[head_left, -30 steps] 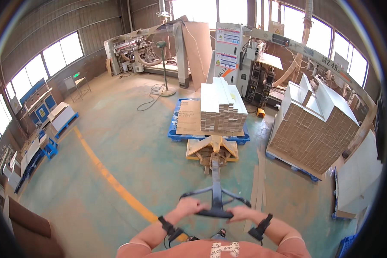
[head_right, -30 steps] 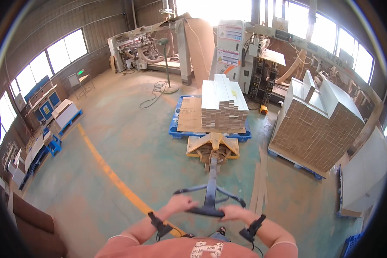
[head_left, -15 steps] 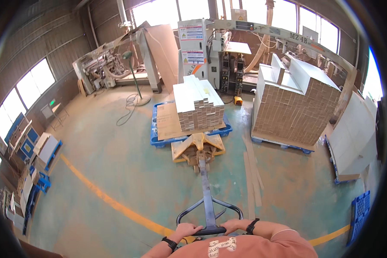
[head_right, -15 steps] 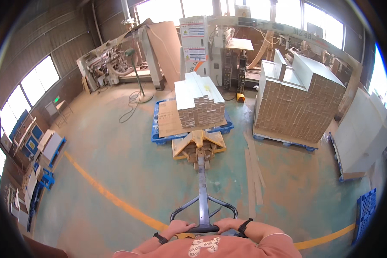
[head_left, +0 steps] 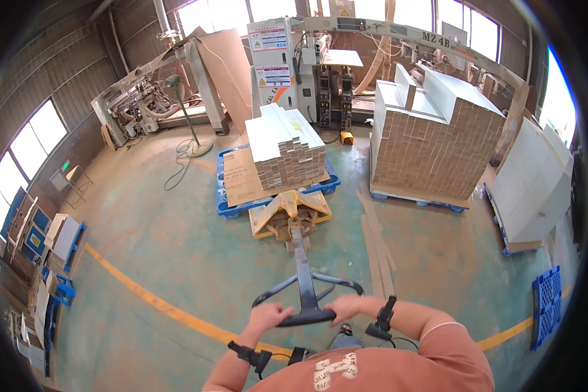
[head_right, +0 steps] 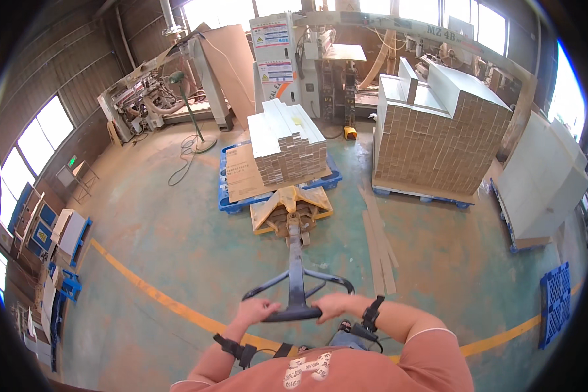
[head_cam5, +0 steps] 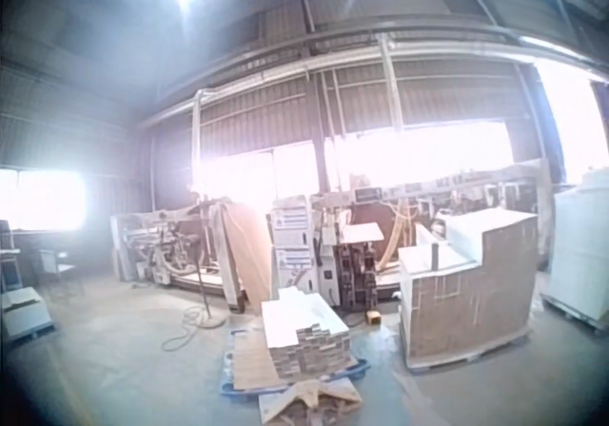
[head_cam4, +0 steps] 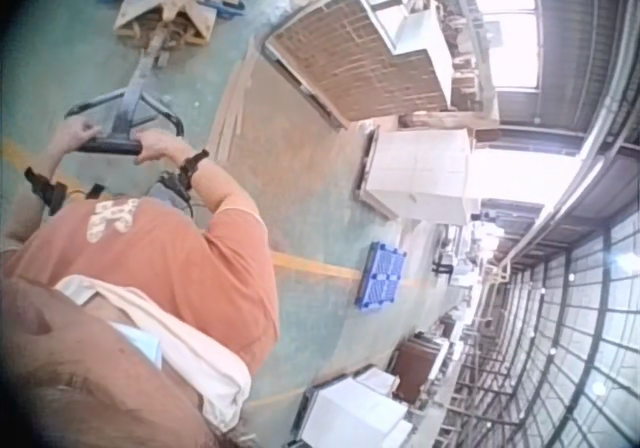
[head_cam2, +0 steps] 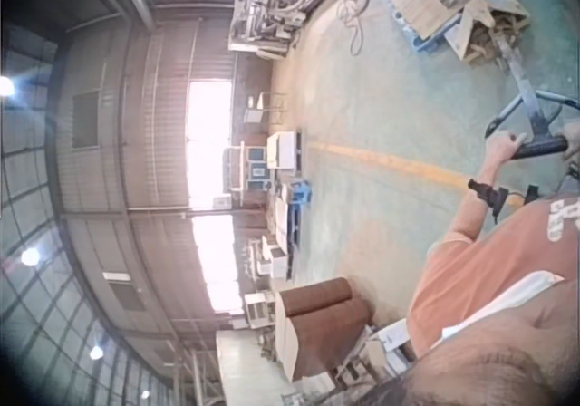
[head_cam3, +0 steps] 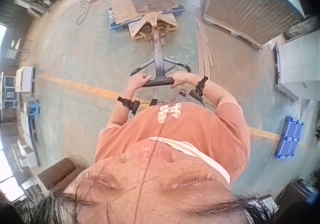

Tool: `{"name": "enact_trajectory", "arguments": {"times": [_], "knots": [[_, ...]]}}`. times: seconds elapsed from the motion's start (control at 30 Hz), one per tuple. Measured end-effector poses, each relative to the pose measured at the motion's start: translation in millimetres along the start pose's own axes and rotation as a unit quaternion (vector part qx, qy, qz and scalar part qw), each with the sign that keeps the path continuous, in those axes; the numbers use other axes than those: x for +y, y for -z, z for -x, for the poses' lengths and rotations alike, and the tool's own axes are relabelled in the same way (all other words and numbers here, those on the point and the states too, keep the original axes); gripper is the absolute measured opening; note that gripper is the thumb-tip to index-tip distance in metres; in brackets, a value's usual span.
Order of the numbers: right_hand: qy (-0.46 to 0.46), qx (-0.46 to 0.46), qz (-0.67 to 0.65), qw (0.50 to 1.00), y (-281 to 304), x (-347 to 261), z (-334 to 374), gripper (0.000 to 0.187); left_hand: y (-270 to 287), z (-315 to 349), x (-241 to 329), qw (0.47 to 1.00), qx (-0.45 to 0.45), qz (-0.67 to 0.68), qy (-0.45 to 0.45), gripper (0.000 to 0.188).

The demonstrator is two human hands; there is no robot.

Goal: Maneuvering a manual pallet jack to transport a pallet of wooden components in a factory.

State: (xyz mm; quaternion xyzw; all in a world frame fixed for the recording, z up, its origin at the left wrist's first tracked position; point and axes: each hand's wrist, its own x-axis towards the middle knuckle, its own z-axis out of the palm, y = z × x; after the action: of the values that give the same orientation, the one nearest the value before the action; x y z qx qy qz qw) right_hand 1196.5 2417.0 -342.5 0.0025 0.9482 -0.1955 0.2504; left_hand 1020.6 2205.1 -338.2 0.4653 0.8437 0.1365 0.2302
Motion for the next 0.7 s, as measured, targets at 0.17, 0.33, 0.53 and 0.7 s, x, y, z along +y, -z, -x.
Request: {"name": "enact_trajectory", "arguments": {"times": [0.17, 0.33, 0.53, 0.7], "knots": [[-0.004, -0.073, -0.066, 0.995, -105.0, 18.0, -6.3, 0.046, -91.4, 15.0, -14.9, 0.994, -0.094, -0.058, -0.002, 0.062], [0.0, -0.033, -0.024, 0.999, -25.7, -6.1, 16.4, 0.051, -54.3, 14.3, -0.8, 1.0, -0.014, -0.017, 0.0, 0.06], [-0.065, -0.031, -0.056, 0.996, 98.3, -23.9, 21.6, 0.048, 46.9, -27.3, 10.9, 0.996, 0.084, 0.025, 0.001, 0.056], [-0.014, -0.024, -0.01, 1.0, 19.5, -10.5, 10.2, 0.048, 5.9, 3.6, 12.8, 1.0, 0.002, -0.015, 0.024, 0.061]]}}
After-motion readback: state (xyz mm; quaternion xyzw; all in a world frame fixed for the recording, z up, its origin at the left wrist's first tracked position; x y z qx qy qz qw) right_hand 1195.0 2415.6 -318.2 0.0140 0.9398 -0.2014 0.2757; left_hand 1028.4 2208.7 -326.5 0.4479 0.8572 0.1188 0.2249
